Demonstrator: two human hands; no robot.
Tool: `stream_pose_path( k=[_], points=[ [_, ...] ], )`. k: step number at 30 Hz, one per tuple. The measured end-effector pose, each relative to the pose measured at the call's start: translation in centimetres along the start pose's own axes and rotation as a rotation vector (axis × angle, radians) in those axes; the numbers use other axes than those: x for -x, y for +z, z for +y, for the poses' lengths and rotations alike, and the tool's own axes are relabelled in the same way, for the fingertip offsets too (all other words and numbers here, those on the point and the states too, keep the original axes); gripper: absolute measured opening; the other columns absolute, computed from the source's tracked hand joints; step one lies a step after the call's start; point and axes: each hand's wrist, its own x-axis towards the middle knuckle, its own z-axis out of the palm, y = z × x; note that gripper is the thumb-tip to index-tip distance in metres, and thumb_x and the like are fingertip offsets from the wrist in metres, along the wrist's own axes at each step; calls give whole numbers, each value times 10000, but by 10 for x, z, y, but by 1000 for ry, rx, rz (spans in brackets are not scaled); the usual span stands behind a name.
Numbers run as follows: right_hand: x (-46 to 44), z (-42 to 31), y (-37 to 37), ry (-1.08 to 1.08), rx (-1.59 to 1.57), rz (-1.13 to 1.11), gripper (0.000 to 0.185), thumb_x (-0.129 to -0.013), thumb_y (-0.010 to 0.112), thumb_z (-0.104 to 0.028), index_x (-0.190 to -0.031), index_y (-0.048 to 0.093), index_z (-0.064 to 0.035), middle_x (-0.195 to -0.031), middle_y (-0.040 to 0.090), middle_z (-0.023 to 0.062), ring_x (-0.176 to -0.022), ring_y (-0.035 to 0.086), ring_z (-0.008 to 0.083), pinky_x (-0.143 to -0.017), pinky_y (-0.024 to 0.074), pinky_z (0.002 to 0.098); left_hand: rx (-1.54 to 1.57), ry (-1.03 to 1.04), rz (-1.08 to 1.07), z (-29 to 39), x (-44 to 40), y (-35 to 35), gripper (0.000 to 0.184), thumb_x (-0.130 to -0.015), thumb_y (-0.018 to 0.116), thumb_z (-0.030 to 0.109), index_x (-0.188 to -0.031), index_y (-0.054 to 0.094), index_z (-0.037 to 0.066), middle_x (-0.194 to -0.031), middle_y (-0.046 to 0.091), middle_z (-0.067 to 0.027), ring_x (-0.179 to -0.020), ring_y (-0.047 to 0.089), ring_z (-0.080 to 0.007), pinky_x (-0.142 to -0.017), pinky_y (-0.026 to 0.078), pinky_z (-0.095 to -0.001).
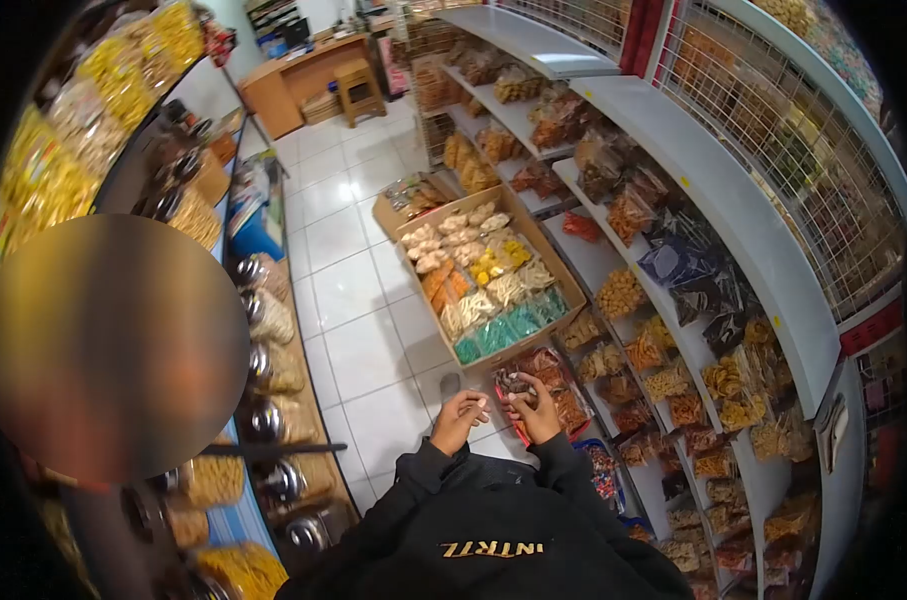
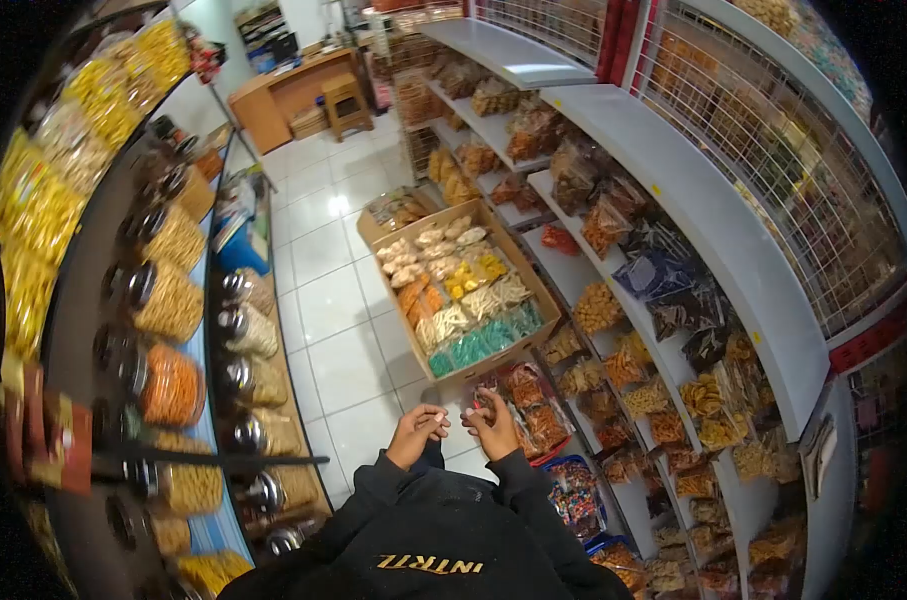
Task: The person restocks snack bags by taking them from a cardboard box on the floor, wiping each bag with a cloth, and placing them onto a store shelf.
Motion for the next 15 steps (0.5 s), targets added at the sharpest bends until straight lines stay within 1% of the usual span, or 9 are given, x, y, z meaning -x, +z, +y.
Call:
stream_pose_path(
  k=[3,5,6,9,10,13,14,15],
  points=[
    [-56,-21,13,-37,-45,93,529,-876,620,-89,-1332,361,-26,-888,646,124,-791,632,171,-633,485,267,-28,-26,-71,29,-70,-30,278,-934,552,270,-1075,562,31,-900,635,-59,-757,582,-111,-683,443,-241],
    [-98,-28,22,-61,-50,145,532,-877,623,-88,-1332,357,-12,-891,644,134,-781,627,170,-619,477,261,-34,-47,-127,51,-115,-47,245,-936,548,243,-1058,565,32,-887,631,-55,-751,577,-109,-681,447,-238],
    [-118,-34,27,-30,-66,166,540,-881,625,-95,-1335,349,2,-889,647,140,-785,626,171,-617,475,270,-24,-57,-155,57,-140,-56,231,-934,552,230,-1051,566,31,-884,629,-56,-751,577,-110,-680,451,-242],
    [-176,-33,35,18,-102,234,537,-885,622,-108,-1337,352,-1,-885,653,140,-786,629,176,-621,478,286,-57,-104,-200,70,-201,-80,191,-924,566,187,-1027,570,27,-874,625,-62,-750,580,-117,-676,467,-257],
    [-195,-24,34,43,-57,259,508,-888,620,-126,-1321,382,-8,-888,660,131,-797,636,182,-638,490,305,-77,-122,-208,73,-221,-85,177,-920,572,172,-1018,572,25,-870,624,-65,-749,581,-120,-674,473,-262],
    [-248,2,28,166,-68,319,476,-909,588,-131,-1329,386,-36,-957,657,139,-827,628,189,-680,502,319,-117,-156,-202,33,-289,-112,158,-906,589,150,-1000,576,24,-856,618,-68,-741,591,-139,-673,485,-277],
    [-264,5,26,234,-96,371,413,-907,593,-143,-1277,445,-33,-968,658,148,-816,629,189,-677,507,337,-188,-212,-155,22,-313,-118,155,-890,607,158,-964,580,25,-817,611,-61,-749,599,-153,-675,489,-276],
    [-281,11,22,238,-127,423,385,-905,591,-137,-1252,463,-27,-939,655,144,-798,630,193,-658,508,337,-239,-204,-147,2,-339,-125,168,-882,613,158,-977,574,25,-854,608,-74,-777,599,-166,-691,490,-286]
  ],
)
